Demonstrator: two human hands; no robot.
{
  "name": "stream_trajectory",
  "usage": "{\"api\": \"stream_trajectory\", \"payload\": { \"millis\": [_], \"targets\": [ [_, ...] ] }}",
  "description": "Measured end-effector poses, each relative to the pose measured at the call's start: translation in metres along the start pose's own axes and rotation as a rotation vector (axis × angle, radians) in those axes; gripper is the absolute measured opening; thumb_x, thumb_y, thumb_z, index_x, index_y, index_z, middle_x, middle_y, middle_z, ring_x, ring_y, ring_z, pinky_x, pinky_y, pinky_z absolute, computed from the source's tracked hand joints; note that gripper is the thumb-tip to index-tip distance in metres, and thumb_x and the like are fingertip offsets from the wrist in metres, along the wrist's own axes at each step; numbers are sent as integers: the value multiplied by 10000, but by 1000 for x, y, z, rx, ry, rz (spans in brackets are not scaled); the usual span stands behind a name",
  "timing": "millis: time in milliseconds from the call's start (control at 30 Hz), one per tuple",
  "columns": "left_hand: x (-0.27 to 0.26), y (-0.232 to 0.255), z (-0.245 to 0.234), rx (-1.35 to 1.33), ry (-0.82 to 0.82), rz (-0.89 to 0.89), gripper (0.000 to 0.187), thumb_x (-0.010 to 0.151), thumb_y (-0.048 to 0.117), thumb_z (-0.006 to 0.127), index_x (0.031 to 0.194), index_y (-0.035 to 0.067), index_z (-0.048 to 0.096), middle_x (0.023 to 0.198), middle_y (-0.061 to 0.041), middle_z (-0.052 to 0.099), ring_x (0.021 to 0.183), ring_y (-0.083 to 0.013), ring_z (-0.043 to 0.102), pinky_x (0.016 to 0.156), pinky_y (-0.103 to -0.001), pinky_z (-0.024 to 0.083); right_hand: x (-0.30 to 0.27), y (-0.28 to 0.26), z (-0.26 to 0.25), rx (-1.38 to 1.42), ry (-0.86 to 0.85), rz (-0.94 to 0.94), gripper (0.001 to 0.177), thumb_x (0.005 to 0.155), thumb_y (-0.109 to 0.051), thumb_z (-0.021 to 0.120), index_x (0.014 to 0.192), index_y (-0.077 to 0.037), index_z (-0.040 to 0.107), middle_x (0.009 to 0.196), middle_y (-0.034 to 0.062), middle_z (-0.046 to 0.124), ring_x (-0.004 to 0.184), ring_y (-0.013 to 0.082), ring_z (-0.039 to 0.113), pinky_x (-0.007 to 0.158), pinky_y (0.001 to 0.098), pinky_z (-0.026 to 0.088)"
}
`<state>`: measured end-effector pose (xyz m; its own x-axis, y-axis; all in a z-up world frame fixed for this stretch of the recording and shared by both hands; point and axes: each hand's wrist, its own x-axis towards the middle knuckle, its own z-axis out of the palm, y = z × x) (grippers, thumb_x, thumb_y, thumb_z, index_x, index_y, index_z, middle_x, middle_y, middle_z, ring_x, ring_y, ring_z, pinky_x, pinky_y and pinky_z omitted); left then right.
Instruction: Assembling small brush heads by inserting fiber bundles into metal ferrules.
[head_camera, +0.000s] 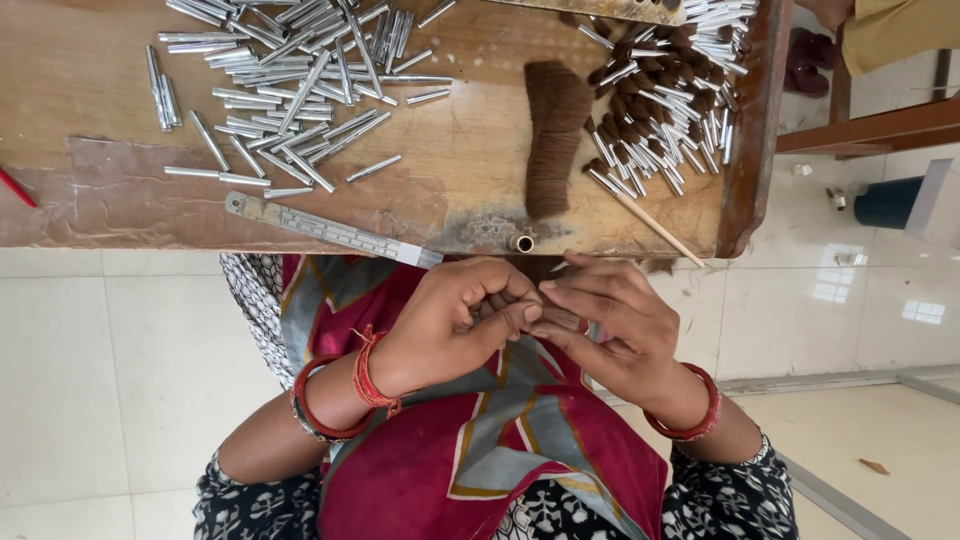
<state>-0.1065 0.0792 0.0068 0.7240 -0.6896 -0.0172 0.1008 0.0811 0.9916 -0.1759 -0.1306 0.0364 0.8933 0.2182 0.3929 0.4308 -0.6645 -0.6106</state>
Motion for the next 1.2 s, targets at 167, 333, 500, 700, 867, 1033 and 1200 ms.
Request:
{"api": "stream_trajectory", "payload": {
  "millis": [167,333,500,700,867,1033,1200],
  "targets": [
    [-2,-13,4,-199,-52,-96,39,994,29,674,1001,-9,677,841,-10,710,735,-38,665,609,-195,550,-9,0,8,112,60,-17,294,839,36,813,1119,-18,743,1043,99,742,1003,248,716,1049,462,613],
    [-1,-4,3,-206,-53,-143,55,991,49,662,999,-4,673,852,-10,702,723,-37,674,592,-191,568,-6,-1,6,30,89,-87,270,832,75,792,1089,12,739,1007,106,744,967,258,723,1004,459,627],
    [-2,18,-7,142,55,-22,70,898,41,703,941,3,662,826,-48,663,668,-107,680,553,-241,553,-5,5,3,31,149,-39,246,844,97,746,1073,9,728,975,99,745,963,248,719,1004,446,626],
    [14,5,-1,680,338,373,276,854,105,765,1081,3,644,1029,-148,683,846,-309,698,721,-381,578,-6,19,19,125,175,262,164,911,63,744,1067,11,746,1003,115,771,925,196,734,832,296,572],
    [19,-17,5,748,327,387,274,920,50,743,1191,48,705,1090,-90,725,900,-271,726,753,-375,590,-6,31,30,246,205,334,124,962,24,750,1086,20,750,1012,101,777,875,144,733,787,247,572],
    [20,-20,6,748,322,418,277,918,43,742,1193,40,717,1092,-85,717,895,-258,722,751,-365,591,-4,28,29,141,164,358,160,930,27,768,1089,12,763,979,110,783,827,135,728,740,236,557],
    [19,-25,7,773,323,440,280,908,24,737,1187,27,724,1084,-80,713,890,-244,717,747,-357,592,2,21,22,121,78,349,230,926,25,750,1153,-11,756,1022,115,787,895,155,773,780,252,598]
  ]
}}
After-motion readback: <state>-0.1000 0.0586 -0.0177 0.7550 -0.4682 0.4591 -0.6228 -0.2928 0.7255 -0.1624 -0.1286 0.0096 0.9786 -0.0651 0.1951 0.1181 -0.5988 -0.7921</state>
